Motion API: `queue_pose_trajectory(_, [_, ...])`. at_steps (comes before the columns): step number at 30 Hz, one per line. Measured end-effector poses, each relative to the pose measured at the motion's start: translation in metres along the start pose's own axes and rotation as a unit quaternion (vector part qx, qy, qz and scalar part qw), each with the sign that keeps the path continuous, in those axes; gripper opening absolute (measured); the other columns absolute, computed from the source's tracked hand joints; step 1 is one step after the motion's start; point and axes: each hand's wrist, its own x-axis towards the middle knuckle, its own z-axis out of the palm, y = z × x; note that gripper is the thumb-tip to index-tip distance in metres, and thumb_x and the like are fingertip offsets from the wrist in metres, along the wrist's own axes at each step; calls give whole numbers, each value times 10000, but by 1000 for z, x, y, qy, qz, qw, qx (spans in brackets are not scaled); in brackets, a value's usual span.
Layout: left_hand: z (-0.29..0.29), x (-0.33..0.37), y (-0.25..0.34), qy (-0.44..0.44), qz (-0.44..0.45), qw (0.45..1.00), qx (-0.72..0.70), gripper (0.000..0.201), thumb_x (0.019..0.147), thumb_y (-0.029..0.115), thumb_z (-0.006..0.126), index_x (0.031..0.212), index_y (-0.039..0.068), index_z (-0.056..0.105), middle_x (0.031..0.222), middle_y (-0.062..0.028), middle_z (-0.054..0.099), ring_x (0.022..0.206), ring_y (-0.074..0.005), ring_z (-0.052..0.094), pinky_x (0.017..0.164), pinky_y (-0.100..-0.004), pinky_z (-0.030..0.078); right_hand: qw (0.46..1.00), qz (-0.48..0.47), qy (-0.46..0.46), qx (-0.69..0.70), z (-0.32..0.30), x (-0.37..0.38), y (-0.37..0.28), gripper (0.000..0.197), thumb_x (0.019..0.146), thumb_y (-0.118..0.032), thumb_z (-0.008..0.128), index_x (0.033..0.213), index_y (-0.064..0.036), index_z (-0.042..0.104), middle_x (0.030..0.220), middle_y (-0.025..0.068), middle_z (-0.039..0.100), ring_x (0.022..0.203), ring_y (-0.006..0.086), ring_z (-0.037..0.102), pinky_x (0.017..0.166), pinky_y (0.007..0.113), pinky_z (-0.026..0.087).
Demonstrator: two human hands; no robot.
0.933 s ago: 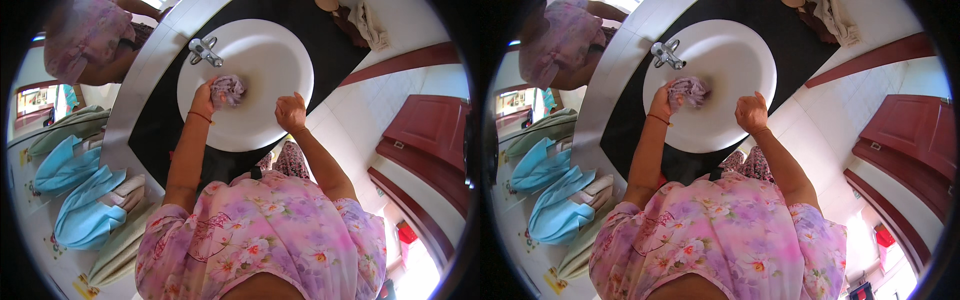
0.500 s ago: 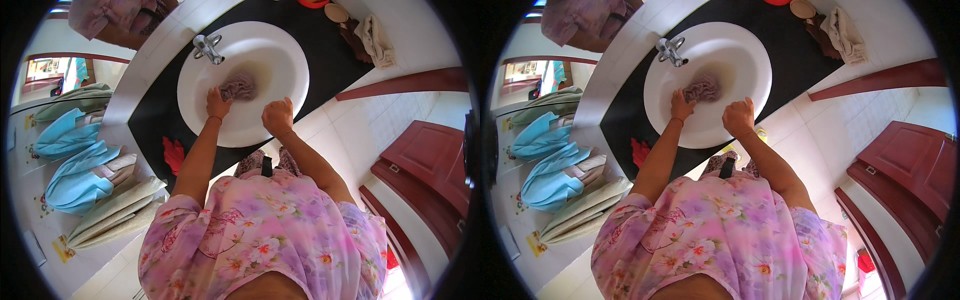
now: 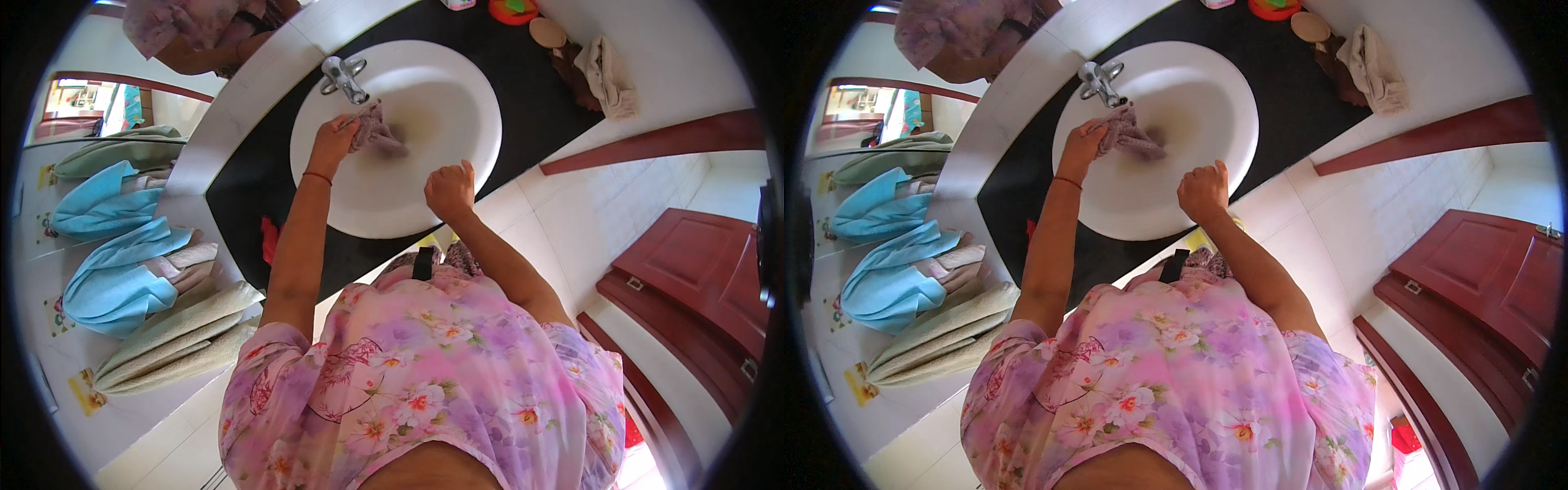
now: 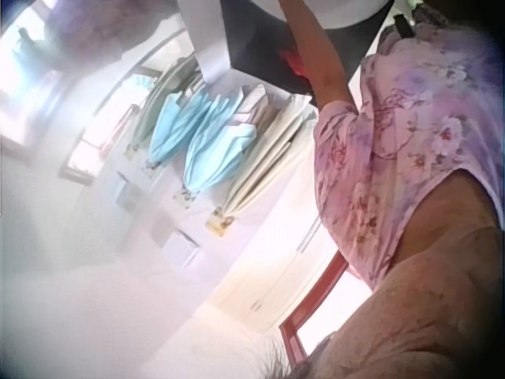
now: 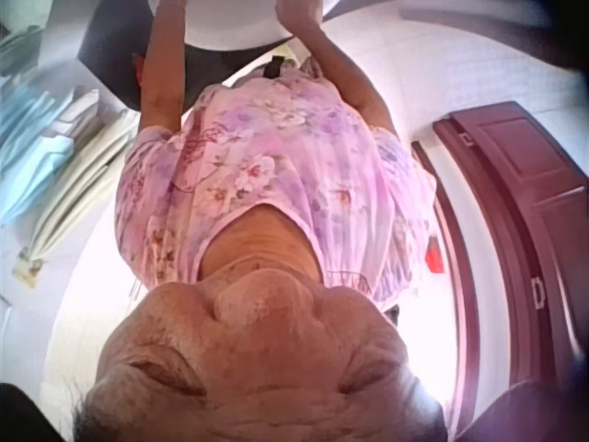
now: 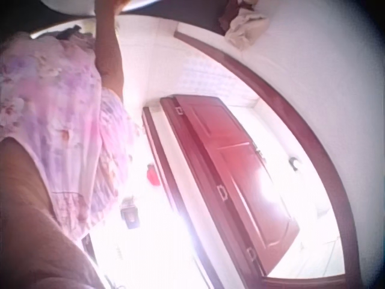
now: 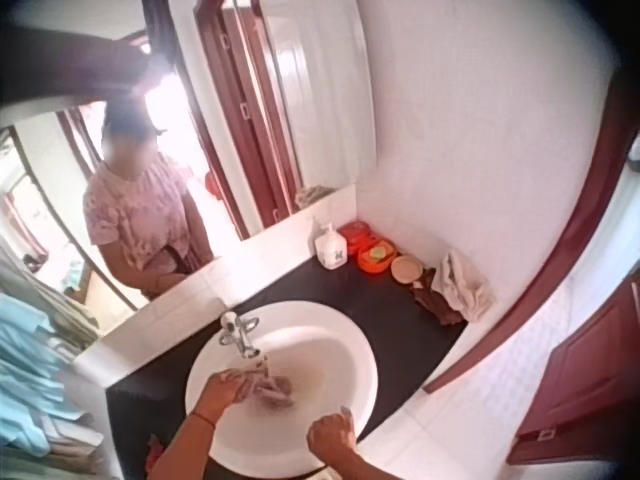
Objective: The person wipes the floor with a cloth, picks up the cloth and a second smaller cloth, walks into a bathroom, and washes the primary cloth in a sink under running water while using a small green object.
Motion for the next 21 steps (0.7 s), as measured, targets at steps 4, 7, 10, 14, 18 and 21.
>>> queue_pose_trajectory(4, [-15,-15,63,-22,110,993,-36,232,858,147,575,1010,-21,623,786,2,611,656,-39,533,552,-180,436,1000,8,21,-2,-2,-1,0,208,787,-238,522,709,-98,655,746,45,615,835,206,560,985,421,275])
queue_pose_trajectory(7, [-19,-40,99,-33,161,982,-91,223,857,135,586,999,-32,626,812,9,613,708,-28,542,625,-165,442,1000,14,24,5,0,-1,0,213,792,-239,518,711,-103,661,759,37,622,840,203,562,994,416,274])
queue_pose_trajectory(10, [-21,-43,109,-48,186,974,-120,201,855,119,586,984,-28,629,834,7,615,725,-37,550,671,-160,437,988,78,15,134,6,6,-8,248,818,-290,520,835,-76,645,819,63,638,885,207,567,960,430,317])
queue_pose_trajectory(14, [0,-43,107,-57,187,966,-172,191,852,123,581,971,-19,628,843,-1,617,740,-43,554,674,-168,440,684,329,-16,651,22,49,-26,473,870,-434,503,1123,-37,539,954,100,645,940,191,586,780,409,470])
queue_pose_trajectory(18, [-9,-15,41,-78,218,967,-110,227,862,171,549,1011,11,611,889,-15,619,776,-76,569,691,-216,461,244,381,10,892,8,91,-61,369,865,-381,517,1059,-68,549,882,56,611,841,189,590,649,343,496])
queue_pose_trajectory(21, [-4,19,-21,-133,4,983,-124,307,881,248,506,1122,63,553,1031,-58,613,909,-187,592,734,-392,505,265,416,17,870,66,105,-23,229,846,-291,525,980,-108,561,837,42,581,767,175,572,558,295,457])
